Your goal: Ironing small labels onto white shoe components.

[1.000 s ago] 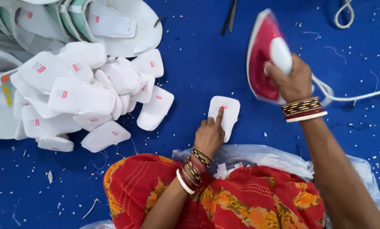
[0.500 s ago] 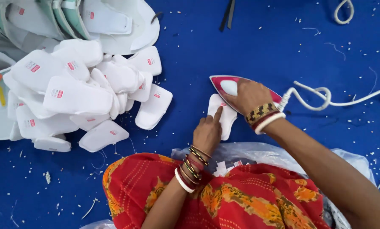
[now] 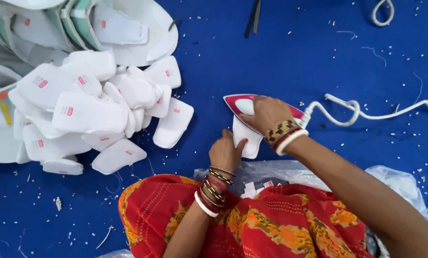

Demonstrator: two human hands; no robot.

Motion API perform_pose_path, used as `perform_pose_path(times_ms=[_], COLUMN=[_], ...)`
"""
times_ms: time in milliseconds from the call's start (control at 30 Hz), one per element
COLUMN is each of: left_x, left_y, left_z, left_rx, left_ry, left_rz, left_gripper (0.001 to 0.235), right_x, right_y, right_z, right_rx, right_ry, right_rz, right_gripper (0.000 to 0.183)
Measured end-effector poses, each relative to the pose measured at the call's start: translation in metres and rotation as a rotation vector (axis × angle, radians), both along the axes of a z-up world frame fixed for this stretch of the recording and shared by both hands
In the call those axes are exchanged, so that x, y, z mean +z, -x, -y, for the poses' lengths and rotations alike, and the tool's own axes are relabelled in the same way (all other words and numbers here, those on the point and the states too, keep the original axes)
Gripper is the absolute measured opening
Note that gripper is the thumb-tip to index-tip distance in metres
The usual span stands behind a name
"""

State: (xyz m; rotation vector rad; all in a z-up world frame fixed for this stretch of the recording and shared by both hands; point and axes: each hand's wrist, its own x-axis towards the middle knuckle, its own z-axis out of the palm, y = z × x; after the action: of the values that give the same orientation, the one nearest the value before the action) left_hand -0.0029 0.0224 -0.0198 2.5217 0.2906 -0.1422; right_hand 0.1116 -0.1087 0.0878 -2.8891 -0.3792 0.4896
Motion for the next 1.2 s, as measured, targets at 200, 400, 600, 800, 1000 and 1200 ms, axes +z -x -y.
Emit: perform_pose_path(times_ms=[200, 400, 600, 800, 1000, 1200], left_x=[0.008, 0.003, 0.006, -0.001, 0.019, 0.063], left_y=[0.004, -0.001, -0.004, -0.005, -0.009, 0.019], left_z=[-0.006, -0.012, -0.011, -0.015, -0.061, -0.22], left_rx=[0.025, 0.045, 0.048, 0.035, 0.126, 0.307], left_ry=[0.016, 0.047, 0.084, 0.139, 0.353, -0.427], left_rz=[-0.031, -0.044, -0.037, -0.006, 0.07, 0.621], left_gripper=[0.053, 0.053, 0.053, 0.052, 0.041, 0.015], right_x=[0.0, 0.011, -0.006, -0.018, 0.021, -0.042], right_y=[-0.011, 0.025, -0.006, -0.056, -0.051, -0.004], right_z=[-0.003, 0.017, 0.008, -0.002, 0.061, 0.144], right_rx=[0.059, 0.099, 0.088, -0.013, -0.316, -0.439], right_ry=[0.03, 0.088, 0.019, -0.021, -0.485, -0.896], right_rz=[-0.014, -0.157, 0.005, 0.134, 0.221, 0.133], right_gripper=[0.058, 0.062, 0.062, 0.066, 0.069, 0.072])
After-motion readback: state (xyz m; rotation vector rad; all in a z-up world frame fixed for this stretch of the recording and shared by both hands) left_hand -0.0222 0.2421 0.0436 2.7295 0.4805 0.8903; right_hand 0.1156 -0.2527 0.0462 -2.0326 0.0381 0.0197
